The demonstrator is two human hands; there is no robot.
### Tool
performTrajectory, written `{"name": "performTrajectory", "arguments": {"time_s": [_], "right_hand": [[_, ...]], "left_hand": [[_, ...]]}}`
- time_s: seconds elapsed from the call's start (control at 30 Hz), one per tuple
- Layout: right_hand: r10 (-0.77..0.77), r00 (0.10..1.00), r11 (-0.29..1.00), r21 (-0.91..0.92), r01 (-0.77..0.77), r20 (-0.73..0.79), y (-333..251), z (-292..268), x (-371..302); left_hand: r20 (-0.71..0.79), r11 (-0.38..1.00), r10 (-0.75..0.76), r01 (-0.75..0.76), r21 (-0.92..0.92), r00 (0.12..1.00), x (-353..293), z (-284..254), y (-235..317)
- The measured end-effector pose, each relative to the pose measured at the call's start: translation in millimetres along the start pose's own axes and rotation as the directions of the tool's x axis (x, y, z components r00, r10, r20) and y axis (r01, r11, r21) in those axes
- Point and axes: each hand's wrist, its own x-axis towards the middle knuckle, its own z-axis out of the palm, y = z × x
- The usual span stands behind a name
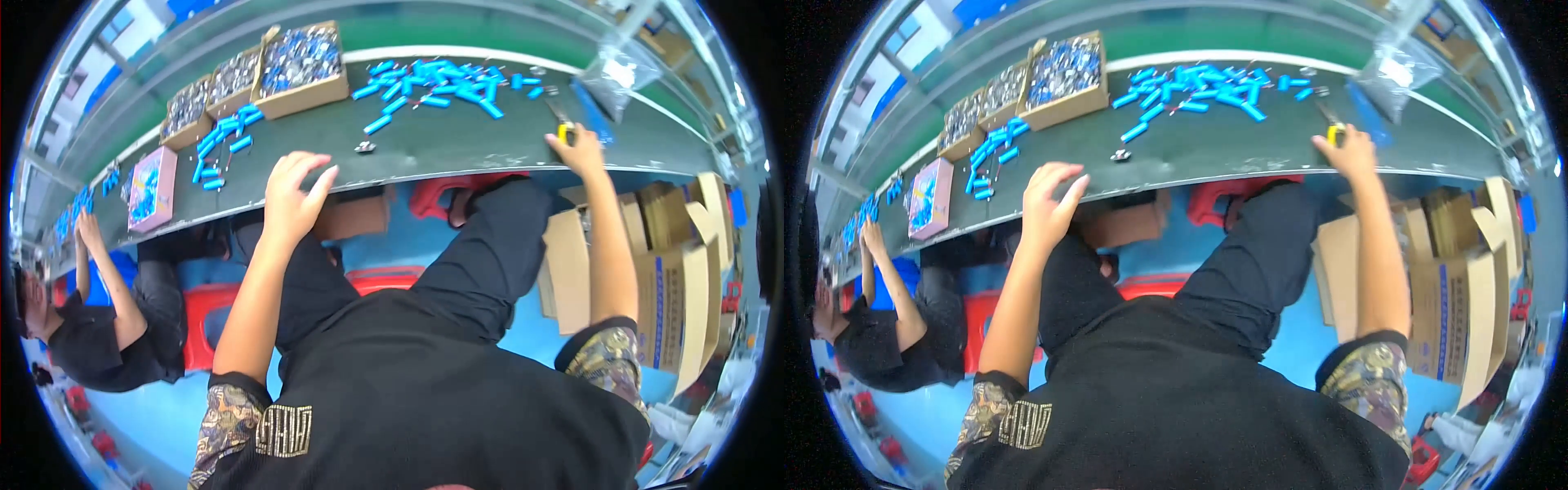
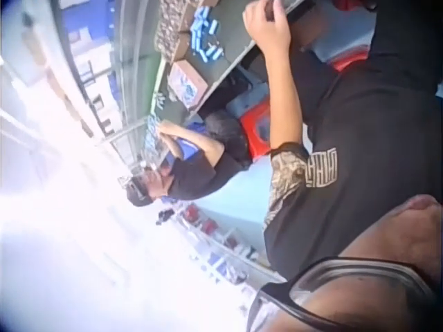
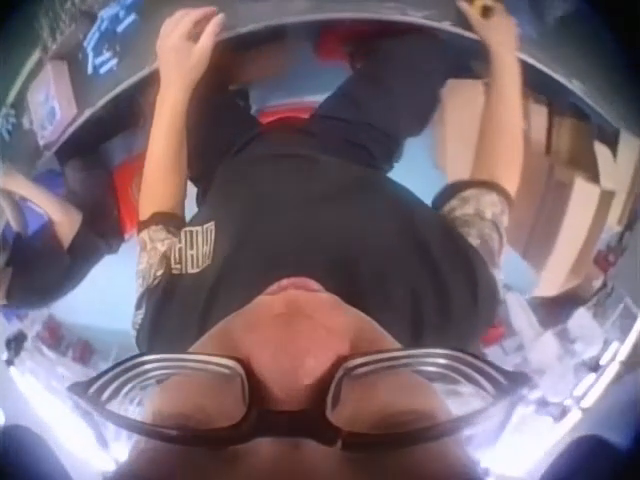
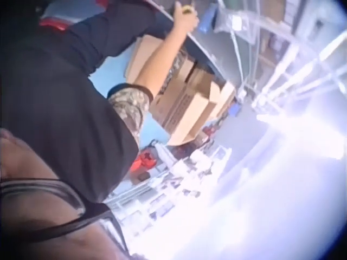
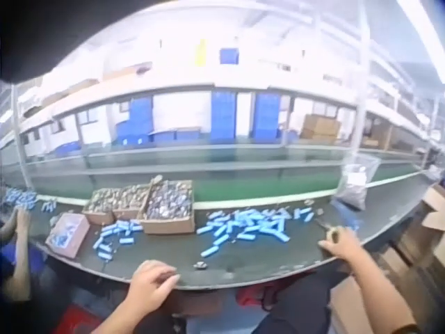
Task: Assembling small electronic modules and battery packs at a factory workbench.
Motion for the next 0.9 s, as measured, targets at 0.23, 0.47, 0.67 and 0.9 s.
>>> {"name": "performTrajectory", "arguments": {"time_s": [0.23, 0.47, 0.67, 0.9], "right_hand": [[-0.008, 0.961, 0.992, 0.124, -0.028, 0.277, 16.8, -24.5, 18.4], [-0.309, 0.673, 0.053, 0.719, -0.693, 0.672, -27.1, -56.9, -63.6], [-0.701, 0.337, -0.113, 0.369, -0.923, 0.628, -173.3, -32.3, -164.4], [-0.768, 0.224, 0.049, 0.404, -0.914, 0.600, -233.2, -38.6, -140.6]], "left_hand": [[0.210, 0.986, -0.136, 0.112, 0.124, 0.968, 22.5, 25.2, -31.9], [0.316, 0.988, -0.131, 0.097, 0.120, 0.940, 38.7, 38.3, -52.3], [0.299, 0.981, -0.172, 0.189, -0.030, 0.939, 41.8, 38.9, -46.2], [0.240, 0.995, -0.061, 0.078, -0.062, 0.969, 32.1, 44.5, -49.9]]}}
